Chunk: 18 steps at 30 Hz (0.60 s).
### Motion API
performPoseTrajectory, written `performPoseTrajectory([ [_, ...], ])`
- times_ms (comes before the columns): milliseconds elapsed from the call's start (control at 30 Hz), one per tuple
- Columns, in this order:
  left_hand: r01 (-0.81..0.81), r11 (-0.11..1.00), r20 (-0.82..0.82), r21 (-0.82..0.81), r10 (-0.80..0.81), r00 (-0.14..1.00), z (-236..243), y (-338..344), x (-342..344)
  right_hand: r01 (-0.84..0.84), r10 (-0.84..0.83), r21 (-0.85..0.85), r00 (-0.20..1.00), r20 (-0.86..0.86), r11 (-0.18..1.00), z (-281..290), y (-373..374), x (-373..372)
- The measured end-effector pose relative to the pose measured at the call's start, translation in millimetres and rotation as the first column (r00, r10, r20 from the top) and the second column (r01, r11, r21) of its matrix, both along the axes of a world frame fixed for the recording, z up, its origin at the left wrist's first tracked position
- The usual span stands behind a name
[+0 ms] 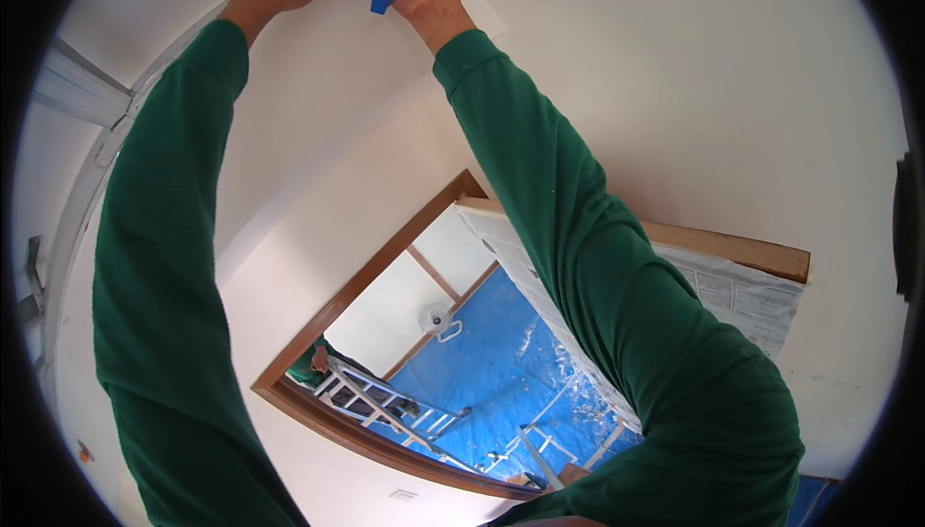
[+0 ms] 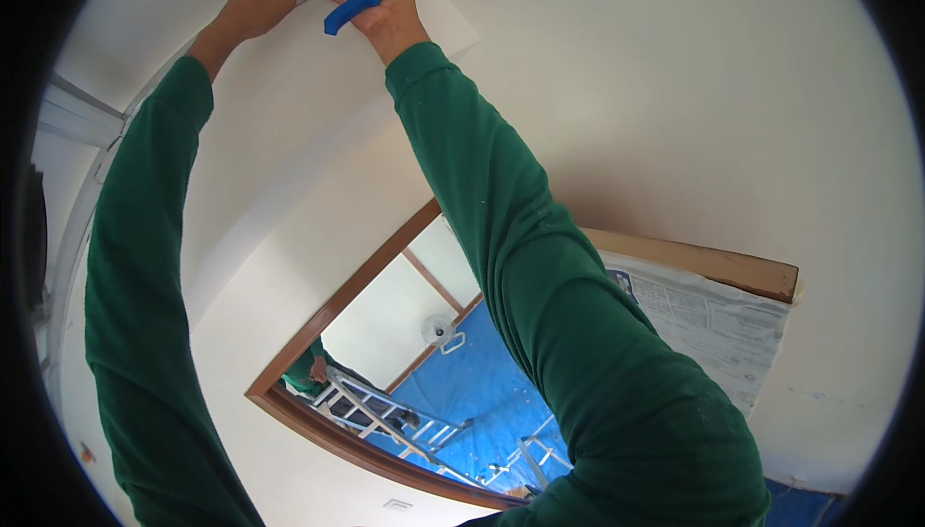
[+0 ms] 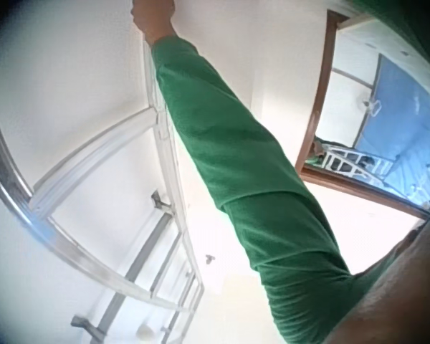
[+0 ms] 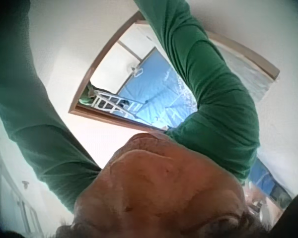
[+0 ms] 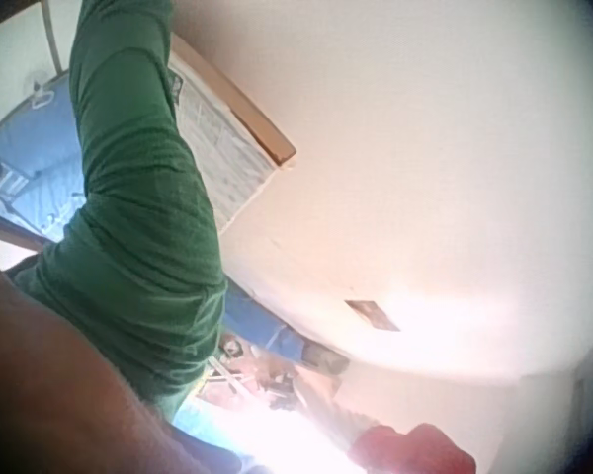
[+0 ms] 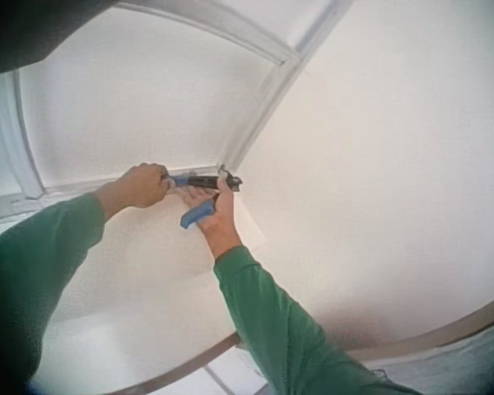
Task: The person installs a long white molding strip along the ceiling edge. They use a drill to secure the molding, then a manual crimping tool to fasten it further. The person also opens a yellow toolbox to retrieve additional items.
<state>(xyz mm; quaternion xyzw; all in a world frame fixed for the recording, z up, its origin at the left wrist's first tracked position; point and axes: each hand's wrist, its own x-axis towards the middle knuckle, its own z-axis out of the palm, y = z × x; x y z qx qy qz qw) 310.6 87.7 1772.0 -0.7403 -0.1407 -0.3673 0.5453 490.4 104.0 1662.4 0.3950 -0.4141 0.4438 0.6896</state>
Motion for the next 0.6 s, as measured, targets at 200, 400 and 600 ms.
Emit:
performPoseTrajectory([
  [200,0.039,0.892,0.002,-0.451,-0.043,0.999,-15,-13,-3,0.277,-0.286,-0.123,0.956,-0.064,0.953,14,17,4],
  [400,-0.102,0.814,-0.015,-0.572,0.113,0.993,-29,-62,0,0.297,-0.378,-0.271,0.865,-0.329,0.915,59,22,-10],
  [600,-0.173,0.942,-0.184,-0.288,0.123,0.975,11,-4,10,0.253,-0.272,-0.175,0.957,-0.099,0.952,27,3,-5],
])
